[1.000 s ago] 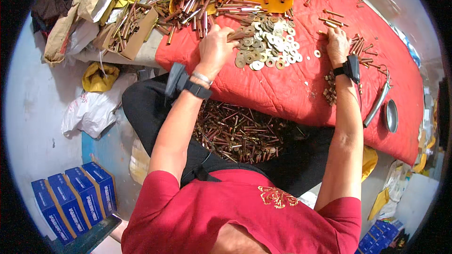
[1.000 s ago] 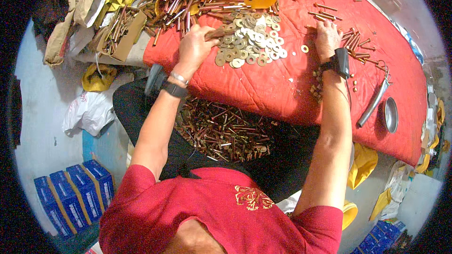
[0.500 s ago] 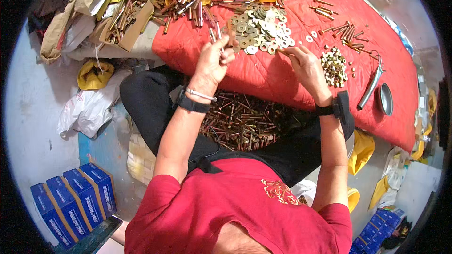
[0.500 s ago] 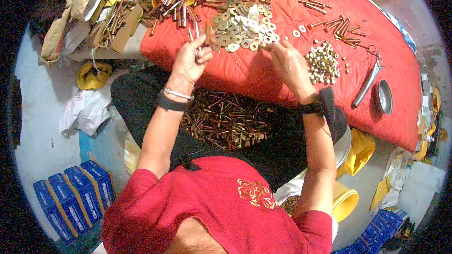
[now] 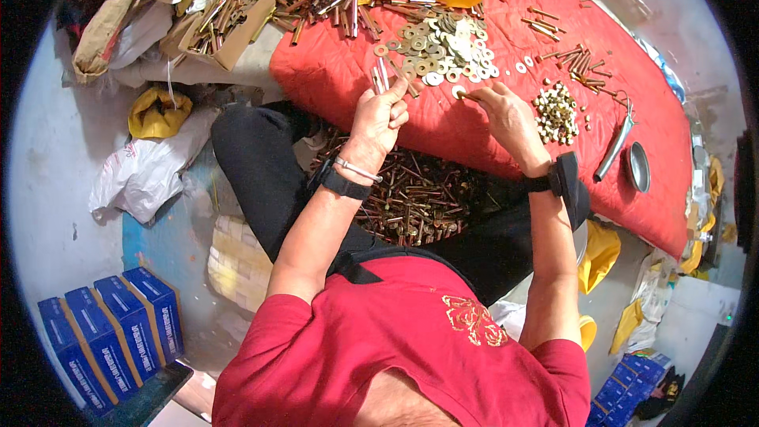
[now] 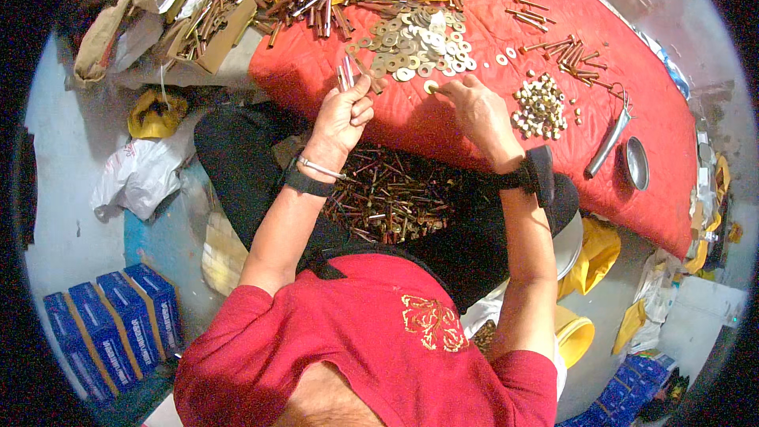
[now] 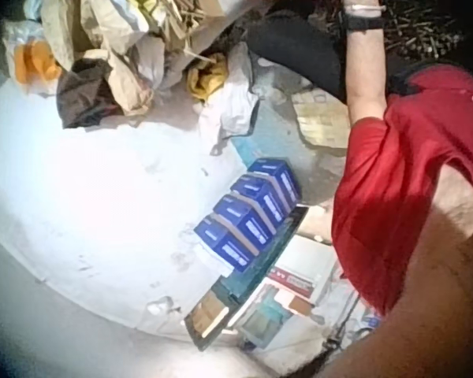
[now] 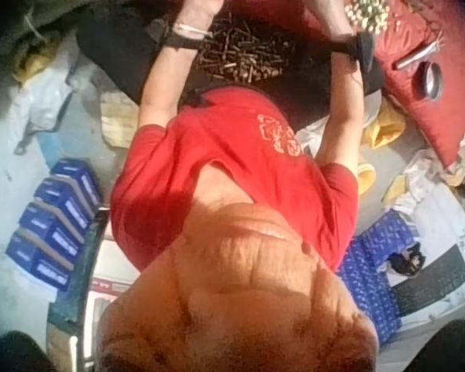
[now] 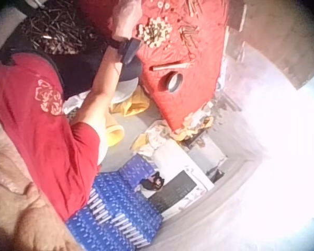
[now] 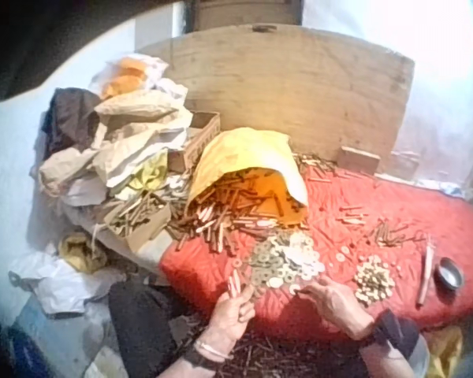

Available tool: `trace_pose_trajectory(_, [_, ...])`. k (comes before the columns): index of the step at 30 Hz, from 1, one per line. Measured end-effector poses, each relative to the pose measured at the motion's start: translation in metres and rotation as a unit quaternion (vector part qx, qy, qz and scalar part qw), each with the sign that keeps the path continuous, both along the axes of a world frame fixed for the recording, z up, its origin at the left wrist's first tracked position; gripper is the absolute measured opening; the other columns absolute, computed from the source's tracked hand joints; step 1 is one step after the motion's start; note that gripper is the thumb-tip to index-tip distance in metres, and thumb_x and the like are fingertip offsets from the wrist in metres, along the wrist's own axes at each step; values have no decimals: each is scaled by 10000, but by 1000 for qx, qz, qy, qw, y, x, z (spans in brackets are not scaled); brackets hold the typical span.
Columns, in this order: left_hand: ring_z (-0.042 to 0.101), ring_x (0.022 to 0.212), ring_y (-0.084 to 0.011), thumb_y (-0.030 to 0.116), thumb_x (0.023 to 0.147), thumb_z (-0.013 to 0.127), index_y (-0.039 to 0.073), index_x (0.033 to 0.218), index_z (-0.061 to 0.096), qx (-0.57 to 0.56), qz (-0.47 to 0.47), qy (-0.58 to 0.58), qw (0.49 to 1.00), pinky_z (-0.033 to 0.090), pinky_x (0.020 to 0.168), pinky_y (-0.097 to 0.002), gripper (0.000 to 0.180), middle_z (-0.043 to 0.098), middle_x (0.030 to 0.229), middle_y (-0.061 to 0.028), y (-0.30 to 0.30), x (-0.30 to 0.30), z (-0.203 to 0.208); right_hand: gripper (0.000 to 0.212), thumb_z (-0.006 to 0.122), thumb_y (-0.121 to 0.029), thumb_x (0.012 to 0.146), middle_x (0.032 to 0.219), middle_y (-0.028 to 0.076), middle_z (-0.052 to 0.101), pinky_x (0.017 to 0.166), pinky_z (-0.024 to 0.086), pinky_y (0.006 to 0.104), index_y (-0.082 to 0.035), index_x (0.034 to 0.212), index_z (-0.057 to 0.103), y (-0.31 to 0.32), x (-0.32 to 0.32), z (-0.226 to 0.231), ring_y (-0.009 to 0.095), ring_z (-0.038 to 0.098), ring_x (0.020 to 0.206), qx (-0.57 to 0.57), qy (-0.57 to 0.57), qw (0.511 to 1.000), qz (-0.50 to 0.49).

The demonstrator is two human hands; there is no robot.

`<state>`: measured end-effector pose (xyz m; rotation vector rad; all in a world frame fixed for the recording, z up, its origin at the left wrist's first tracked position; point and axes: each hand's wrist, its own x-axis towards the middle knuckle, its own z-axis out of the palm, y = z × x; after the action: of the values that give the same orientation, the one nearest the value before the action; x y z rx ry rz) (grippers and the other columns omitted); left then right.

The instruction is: Assembling bolts by adding washers and nuts to them manually.

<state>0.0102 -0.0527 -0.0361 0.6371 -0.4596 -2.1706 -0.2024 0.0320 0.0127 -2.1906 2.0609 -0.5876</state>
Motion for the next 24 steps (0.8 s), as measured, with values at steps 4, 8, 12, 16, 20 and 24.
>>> trace_pose_trajectory(4, [310, 435, -17, 94, 907, 544, 73, 989, 559, 2, 1, 17, 1000, 252, 362, -167, 86, 644, 851, -90, 0, 0, -3, 139, 577, -174, 796, 805, 136, 615, 628, 500, 433, -106, 897, 644, -16, 1, 12, 353, 616, 748, 89, 110, 990, -10])
trace_pose_trajectory(8, [310, 431, -16, 97, 914, 525, 83, 1003, 553, -14, -14, 10, 1000, 258, 363, -164, 95, 664, 908, -138, 1, -6, 1, 164, 664, -210, 702, 756, 117, 645, 637, 502, 416, -101, 825, 670, -73, 8, 14, 310, 627, 746, 175, 240, 955, 7])
trace_pose_trajectory(12, [311, 409, -20, 86, 897, 564, 46, 994, 555, -10, -10, -2, 1000, 247, 349, -165, 105, 603, 779, -29, 3, -9, 8, 211, 661, -210, 715, 829, 101, 663, 670, 508, 387, -141, 915, 680, -84, -4, 26, 290, 636, 776, 202, 224, 943, 143])
trace_pose_trajectory(16, [288, 402, -8, 88, 869, 611, 100, 918, 557, -21, 15, -20, 999, 236, 345, -166, 74, 598, 726, -1, 2, -9, -10, 219, 542, -169, 857, 867, 124, 661, 674, 501, 413, -154, 1059, 624, -46, -17, 11, 333, 631, 773, 206, 169, 955, 128])
trace_pose_trajectory(20, [324, 396, -25, 87, 876, 603, 91, 890, 523, 4, 16, -22, 1000, 246, 330, -172, 81, 562, 722, 5, 4, -17, -8, 155, 542, -161, 878, 788, 179, 645, 603, 493, 387, -88, 998, 607, -7, -15, -11, 310, 637, 692, 49, -28, 998, 29])
trace_pose_trajectory(24, [332, 412, -28, 97, 885, 595, 96, 921, 528, 14, 32, -12, 999, 248, 340, -168, 76, 498, 670, 38, 8, -26, -4, 228, 610, -84, 852, 791, 120, 664, 590, 462, 271, -44, 1077, 614, 12, 26, -2, 92, 573, 675, 36, -340, 937, -66])
